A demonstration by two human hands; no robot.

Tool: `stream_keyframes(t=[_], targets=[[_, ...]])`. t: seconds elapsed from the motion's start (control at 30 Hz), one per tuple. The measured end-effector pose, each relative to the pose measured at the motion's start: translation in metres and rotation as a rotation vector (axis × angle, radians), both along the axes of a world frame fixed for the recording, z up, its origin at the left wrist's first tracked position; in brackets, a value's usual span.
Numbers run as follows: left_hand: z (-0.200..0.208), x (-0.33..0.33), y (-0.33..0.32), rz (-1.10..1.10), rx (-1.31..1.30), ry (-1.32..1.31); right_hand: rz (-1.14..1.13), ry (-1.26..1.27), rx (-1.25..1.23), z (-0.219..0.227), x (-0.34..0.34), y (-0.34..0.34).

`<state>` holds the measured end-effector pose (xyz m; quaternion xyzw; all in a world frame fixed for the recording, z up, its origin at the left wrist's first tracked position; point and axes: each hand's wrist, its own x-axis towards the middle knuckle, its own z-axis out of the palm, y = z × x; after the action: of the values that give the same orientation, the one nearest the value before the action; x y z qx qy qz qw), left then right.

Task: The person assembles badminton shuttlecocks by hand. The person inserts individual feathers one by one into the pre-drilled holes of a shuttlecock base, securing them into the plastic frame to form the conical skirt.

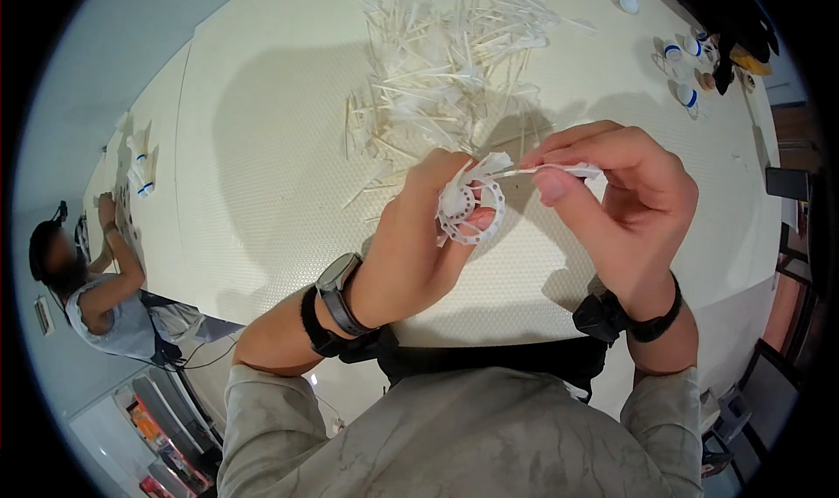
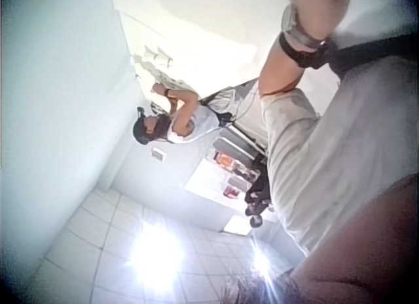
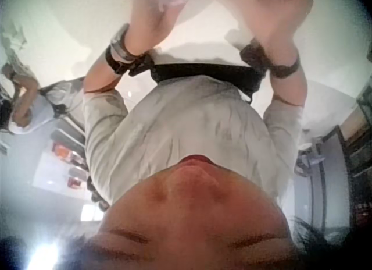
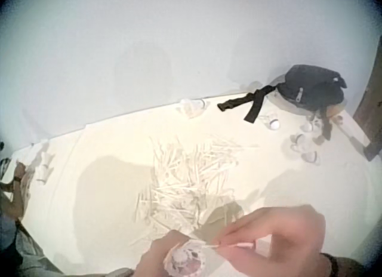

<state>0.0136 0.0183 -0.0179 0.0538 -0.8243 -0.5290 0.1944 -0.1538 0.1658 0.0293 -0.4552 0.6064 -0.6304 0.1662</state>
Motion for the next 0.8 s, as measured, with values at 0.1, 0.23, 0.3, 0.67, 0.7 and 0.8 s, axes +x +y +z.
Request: stream_keyframes(t=[0.1,0.23,0.3,0.67,0.7,0.8], targets=[[0.003,-0.002,-0.001,-0.041,-0.052,0.033,0.039,0.181,-0.024,0.001,-0.002,-0.001],[0.007,-0.004,-0.002,-0.077,-0.108,0.059,0.071,0.121,0.107,0.004,0.001,-0.003],[0.004,-0.003,0.002,-0.025,-0.045,0.056,0.050,0.057,0.166,0.007,0.004,-0.004],[0.002,-0.005,0.003,0.016,-0.015,0.049,-0.013,0.141,0.088,0.009,-0.001,-0.003],[0.000,-0.005,0.003,0.019,-0.018,0.050,-0.012,0.141,0.087,0.010,-0.001,-0.003],[0.000,-0.005,0.002,0.020,-0.024,0.052,-0.018,0.221,0.064,0.010,0.000,-0.003]])
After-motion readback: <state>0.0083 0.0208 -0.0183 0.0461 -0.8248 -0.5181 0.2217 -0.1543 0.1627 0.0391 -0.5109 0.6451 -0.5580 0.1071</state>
